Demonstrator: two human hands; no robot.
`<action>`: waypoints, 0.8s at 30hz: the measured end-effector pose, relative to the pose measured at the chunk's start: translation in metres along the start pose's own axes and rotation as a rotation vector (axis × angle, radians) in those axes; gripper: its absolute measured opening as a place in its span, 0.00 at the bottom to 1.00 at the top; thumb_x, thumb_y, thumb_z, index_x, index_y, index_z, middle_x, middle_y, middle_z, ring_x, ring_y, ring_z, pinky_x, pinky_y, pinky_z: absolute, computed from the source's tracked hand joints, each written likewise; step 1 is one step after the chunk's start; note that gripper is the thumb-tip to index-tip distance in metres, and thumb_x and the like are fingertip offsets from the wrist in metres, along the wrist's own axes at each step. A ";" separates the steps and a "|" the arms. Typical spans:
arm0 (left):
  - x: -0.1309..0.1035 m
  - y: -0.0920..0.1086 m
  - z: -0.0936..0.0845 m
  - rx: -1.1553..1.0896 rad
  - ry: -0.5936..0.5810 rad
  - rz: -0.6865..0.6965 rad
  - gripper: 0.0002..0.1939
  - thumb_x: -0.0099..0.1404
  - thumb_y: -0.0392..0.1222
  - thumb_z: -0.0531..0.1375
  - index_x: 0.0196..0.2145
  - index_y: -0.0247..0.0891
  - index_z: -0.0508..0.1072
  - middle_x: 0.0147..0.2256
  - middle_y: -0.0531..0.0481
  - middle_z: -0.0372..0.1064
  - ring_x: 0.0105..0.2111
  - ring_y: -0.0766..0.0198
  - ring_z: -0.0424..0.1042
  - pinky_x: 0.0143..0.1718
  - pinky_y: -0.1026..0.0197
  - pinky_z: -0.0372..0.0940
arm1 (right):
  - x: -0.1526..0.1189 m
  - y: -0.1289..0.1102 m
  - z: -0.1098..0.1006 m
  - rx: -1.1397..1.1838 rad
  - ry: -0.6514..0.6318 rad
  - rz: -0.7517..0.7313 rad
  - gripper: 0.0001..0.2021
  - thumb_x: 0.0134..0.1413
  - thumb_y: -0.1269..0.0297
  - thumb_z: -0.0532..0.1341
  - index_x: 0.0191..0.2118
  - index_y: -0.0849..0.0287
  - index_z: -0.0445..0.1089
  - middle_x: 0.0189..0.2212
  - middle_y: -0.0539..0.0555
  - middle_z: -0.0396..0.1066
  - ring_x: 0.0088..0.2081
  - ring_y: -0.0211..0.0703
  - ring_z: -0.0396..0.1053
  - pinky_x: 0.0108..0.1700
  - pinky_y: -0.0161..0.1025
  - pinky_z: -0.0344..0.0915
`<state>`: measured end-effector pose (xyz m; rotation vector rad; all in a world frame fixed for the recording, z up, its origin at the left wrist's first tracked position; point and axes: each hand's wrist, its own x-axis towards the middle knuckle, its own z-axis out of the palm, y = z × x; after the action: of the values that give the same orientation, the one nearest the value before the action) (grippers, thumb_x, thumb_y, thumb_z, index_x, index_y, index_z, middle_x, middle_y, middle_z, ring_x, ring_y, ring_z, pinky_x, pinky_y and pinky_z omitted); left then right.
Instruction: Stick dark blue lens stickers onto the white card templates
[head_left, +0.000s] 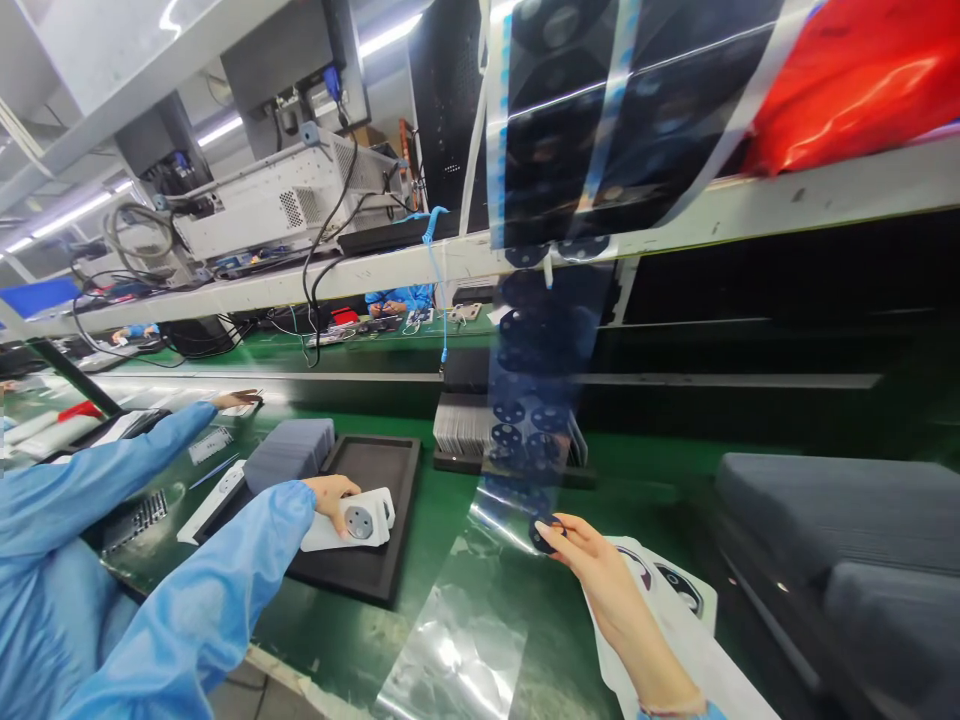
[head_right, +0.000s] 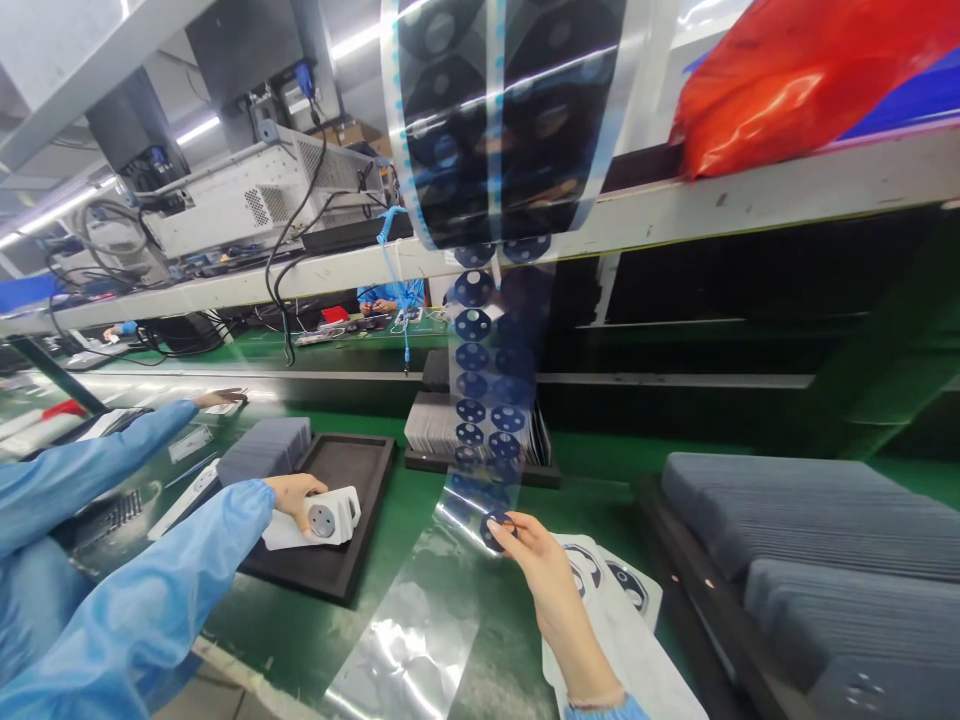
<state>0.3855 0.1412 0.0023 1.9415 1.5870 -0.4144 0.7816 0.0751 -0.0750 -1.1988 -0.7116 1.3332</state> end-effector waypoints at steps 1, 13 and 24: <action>0.000 -0.001 0.000 -0.021 -0.045 0.007 0.26 0.33 0.43 0.74 0.34 0.37 0.78 0.31 0.56 0.77 0.33 0.57 0.74 0.32 0.64 0.63 | -0.001 0.001 0.001 0.000 -0.003 -0.007 0.22 0.30 0.51 0.73 0.33 0.58 0.73 0.27 0.50 0.72 0.33 0.43 0.69 0.33 0.35 0.64; 0.006 0.010 -0.003 -0.055 -0.212 -0.048 0.25 0.21 0.36 0.74 0.24 0.41 0.78 0.28 0.57 0.75 0.34 0.50 0.75 0.37 0.55 0.68 | -0.008 -0.001 0.005 -0.086 -0.115 -0.019 0.19 0.32 0.51 0.73 0.30 0.58 0.73 0.25 0.50 0.73 0.28 0.43 0.68 0.33 0.39 0.64; -0.030 -0.005 0.044 -0.032 0.237 0.160 0.32 0.44 0.49 0.72 0.46 0.39 0.71 0.55 0.42 0.63 0.56 0.50 0.63 0.59 0.53 0.56 | -0.008 -0.002 0.004 -0.026 -0.076 -0.015 0.21 0.34 0.49 0.73 0.32 0.58 0.72 0.26 0.50 0.72 0.32 0.45 0.69 0.35 0.38 0.65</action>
<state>0.3789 0.0915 -0.0154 2.1376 1.5534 -0.0957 0.7775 0.0689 -0.0707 -1.1666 -0.7933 1.3669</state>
